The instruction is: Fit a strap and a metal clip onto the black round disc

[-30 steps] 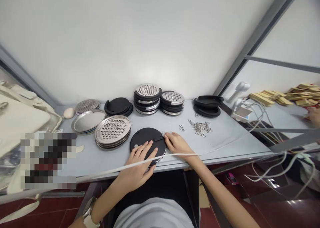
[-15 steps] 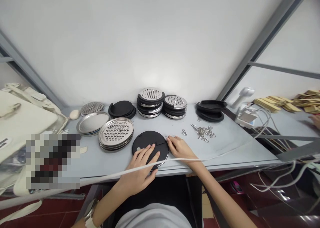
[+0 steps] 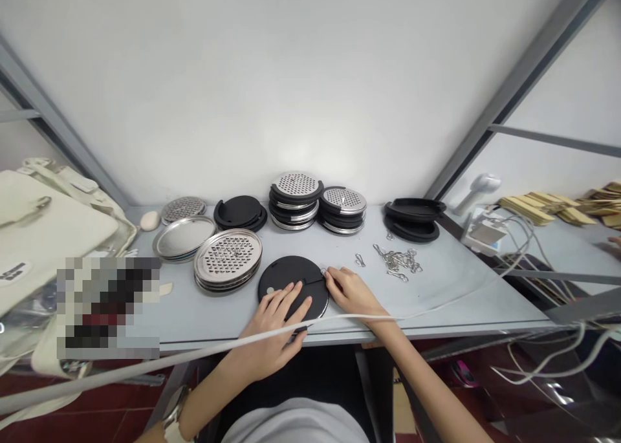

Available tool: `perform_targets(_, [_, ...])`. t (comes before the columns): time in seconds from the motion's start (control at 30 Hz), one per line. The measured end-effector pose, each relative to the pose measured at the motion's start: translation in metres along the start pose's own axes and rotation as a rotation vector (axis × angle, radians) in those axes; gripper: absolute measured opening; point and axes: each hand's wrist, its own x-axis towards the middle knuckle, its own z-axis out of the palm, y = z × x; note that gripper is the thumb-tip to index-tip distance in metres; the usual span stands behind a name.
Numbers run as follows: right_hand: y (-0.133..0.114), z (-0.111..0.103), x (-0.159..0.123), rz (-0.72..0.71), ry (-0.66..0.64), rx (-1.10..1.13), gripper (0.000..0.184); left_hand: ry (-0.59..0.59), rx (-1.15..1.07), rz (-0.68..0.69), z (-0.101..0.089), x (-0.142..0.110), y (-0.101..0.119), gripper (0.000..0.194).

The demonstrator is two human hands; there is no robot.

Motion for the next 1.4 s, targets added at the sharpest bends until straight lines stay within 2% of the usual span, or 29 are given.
perform_targets(1.0, [0.0021, 0.0021, 0.0002, 0.007, 0.001, 0.007, 0.029, 0.006, -0.012, 0.001, 0.0025, -0.0004, -0.0008, 0.054])
perform_targets(1.4, [0.0007, 0.0002, -0.0010, 0.014, 0.004, 0.025, 0.029, 0.042, -0.018, 0.003, 0.0027, -0.0006, -0.0008, 0.054])
